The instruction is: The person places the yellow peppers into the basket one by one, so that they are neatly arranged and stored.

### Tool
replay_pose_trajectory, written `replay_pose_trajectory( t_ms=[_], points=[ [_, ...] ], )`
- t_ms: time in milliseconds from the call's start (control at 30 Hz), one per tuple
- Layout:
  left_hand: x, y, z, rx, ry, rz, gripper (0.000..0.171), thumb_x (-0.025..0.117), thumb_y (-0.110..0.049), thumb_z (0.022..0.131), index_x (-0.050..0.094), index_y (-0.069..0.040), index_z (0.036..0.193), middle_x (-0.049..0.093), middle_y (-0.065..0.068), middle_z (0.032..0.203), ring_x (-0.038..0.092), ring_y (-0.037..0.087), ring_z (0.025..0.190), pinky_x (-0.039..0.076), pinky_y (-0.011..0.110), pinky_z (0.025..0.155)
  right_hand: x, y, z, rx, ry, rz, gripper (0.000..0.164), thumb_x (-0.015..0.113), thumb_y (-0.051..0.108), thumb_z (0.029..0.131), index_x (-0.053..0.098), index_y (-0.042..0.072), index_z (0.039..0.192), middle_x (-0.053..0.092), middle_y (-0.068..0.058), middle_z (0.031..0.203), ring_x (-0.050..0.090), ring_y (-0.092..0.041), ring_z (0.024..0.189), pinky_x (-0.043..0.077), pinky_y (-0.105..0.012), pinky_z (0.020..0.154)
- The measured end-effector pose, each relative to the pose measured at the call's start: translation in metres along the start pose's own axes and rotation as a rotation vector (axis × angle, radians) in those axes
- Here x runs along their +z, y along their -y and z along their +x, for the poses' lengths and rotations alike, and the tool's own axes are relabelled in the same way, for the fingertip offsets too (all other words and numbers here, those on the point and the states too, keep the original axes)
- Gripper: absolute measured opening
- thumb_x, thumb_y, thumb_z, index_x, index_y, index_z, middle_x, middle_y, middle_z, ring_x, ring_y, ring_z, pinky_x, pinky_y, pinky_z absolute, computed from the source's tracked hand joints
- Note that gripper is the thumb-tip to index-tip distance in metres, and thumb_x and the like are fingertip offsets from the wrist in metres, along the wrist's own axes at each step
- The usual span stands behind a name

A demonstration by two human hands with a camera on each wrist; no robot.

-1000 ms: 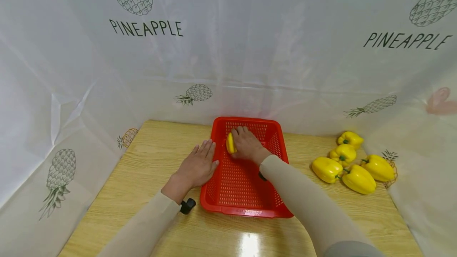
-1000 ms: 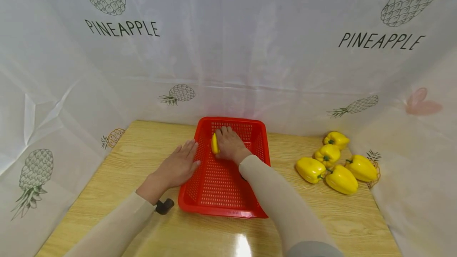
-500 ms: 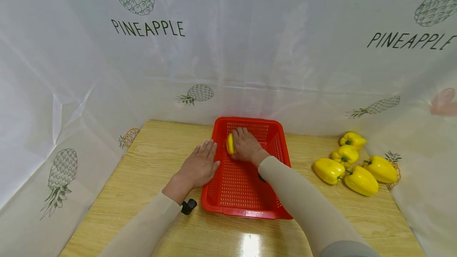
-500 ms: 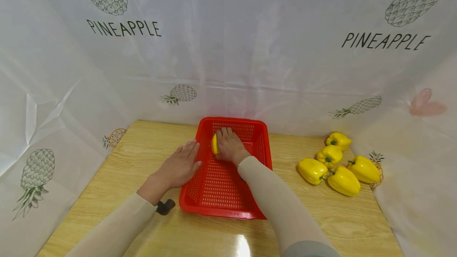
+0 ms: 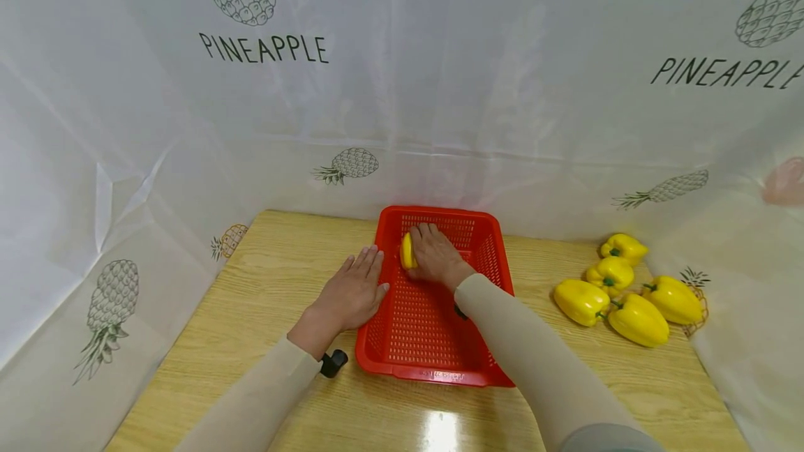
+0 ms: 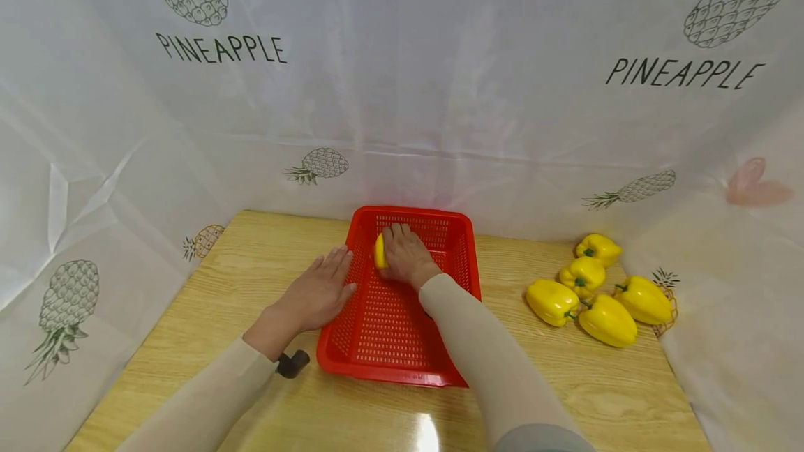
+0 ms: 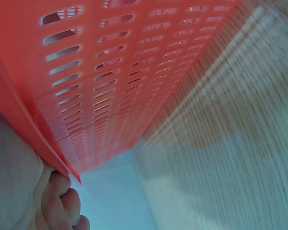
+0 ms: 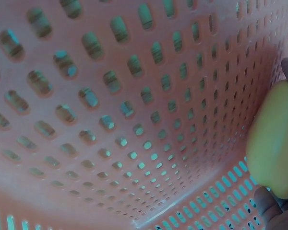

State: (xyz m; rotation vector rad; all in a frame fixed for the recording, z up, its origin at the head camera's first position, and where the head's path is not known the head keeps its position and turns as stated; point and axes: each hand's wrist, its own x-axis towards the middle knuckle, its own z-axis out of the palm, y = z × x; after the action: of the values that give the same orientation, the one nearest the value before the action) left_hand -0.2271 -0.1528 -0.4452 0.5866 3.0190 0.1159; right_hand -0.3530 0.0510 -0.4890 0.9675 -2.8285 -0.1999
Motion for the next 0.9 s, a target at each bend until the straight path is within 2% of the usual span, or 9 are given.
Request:
replay_pose_trajectory(
  t_ms=[400,900],
  points=[
    [0.0006,0.0002,-0.0001,0.006,-0.008,0.001,0.070,0.042,-0.041,0.113,0.025,0.002,0.166,0.023,0.018,0.174,0.021,0.034,0.163,0.022,0.052,0.132,-0.0022,-0.0010,-0.0013,0.015,0.010,0.008,0.093,0.078,0.056,0.090,0.038,-0.003,0.149,0.054,-0.020,0.138,0.053,-0.034,0.122,0.048,-0.040,0.115],
    [-0.0009,-0.0006,-0.0001,0.003,0.003,0.006,0.071,0.040,-0.043,0.113,0.024,0.001,0.166,0.020,0.017,0.175,0.020,0.033,0.163,0.021,0.052,0.132,-0.0098,-0.0002,-0.0052,0.031,0.049,0.038,0.099,0.077,0.056,0.091,0.030,0.000,0.158,0.047,-0.019,0.150,0.050,-0.034,0.133,0.046,-0.043,0.119]
  ],
)
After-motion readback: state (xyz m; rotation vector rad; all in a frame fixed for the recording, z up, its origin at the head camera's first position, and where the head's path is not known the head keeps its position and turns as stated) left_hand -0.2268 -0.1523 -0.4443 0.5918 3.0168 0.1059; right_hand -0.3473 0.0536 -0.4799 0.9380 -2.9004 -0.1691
